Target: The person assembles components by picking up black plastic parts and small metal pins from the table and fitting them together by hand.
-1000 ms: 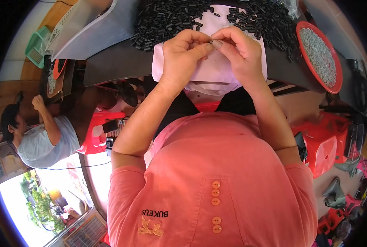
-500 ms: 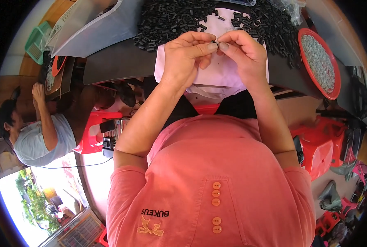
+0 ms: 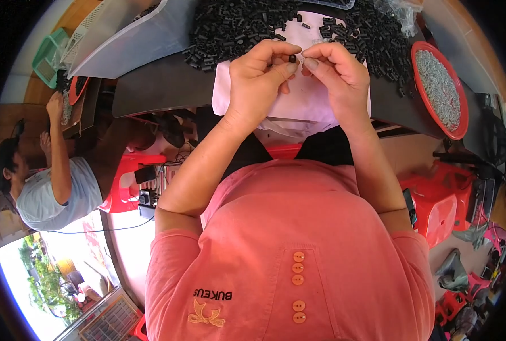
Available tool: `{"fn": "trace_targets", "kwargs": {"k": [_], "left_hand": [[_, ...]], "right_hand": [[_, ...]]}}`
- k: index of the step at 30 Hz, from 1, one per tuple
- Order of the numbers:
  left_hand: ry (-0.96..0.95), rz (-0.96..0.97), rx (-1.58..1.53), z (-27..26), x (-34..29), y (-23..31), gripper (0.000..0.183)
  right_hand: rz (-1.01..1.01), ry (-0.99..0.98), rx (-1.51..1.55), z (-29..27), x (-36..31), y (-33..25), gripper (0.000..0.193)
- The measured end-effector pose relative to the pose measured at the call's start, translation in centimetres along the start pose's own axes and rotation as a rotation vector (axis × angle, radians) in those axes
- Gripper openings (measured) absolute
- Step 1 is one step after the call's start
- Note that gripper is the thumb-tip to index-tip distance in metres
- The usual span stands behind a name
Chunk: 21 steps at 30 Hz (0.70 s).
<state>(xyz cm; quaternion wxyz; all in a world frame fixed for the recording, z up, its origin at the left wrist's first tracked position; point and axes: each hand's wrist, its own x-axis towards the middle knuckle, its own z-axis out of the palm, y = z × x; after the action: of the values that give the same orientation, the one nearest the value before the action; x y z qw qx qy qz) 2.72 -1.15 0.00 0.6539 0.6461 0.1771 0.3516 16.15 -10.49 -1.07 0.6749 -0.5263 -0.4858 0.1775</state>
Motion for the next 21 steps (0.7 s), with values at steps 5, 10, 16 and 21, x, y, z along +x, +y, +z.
{"fn": "trace_targets", "kwargs": {"k": [5,10,16,21], "left_hand": [[-0.034,0.097,0.116,0.05,-0.19,-0.38,0.039],[-0.031,0.065,0.092,-0.08,-0.15,-0.32,0.041],[-0.049,0.030,-0.052,-0.50,-0.02,-0.42,0.042],[-0.064,0.027,-0.063,-0.51,-0.15,-0.35,0.043]], "right_hand": [[-0.083,0.016,-0.121,0.25,-0.02,-0.06,0.007],[-0.195,-0.033,-0.339,0.18,-0.06,0.08,0.015],[-0.378,-0.013,-0.474,0.67,-0.10,-0.17,0.022],[-0.394,-0.016,-0.501,0.76,-0.12,-0.14,0.026]]}}
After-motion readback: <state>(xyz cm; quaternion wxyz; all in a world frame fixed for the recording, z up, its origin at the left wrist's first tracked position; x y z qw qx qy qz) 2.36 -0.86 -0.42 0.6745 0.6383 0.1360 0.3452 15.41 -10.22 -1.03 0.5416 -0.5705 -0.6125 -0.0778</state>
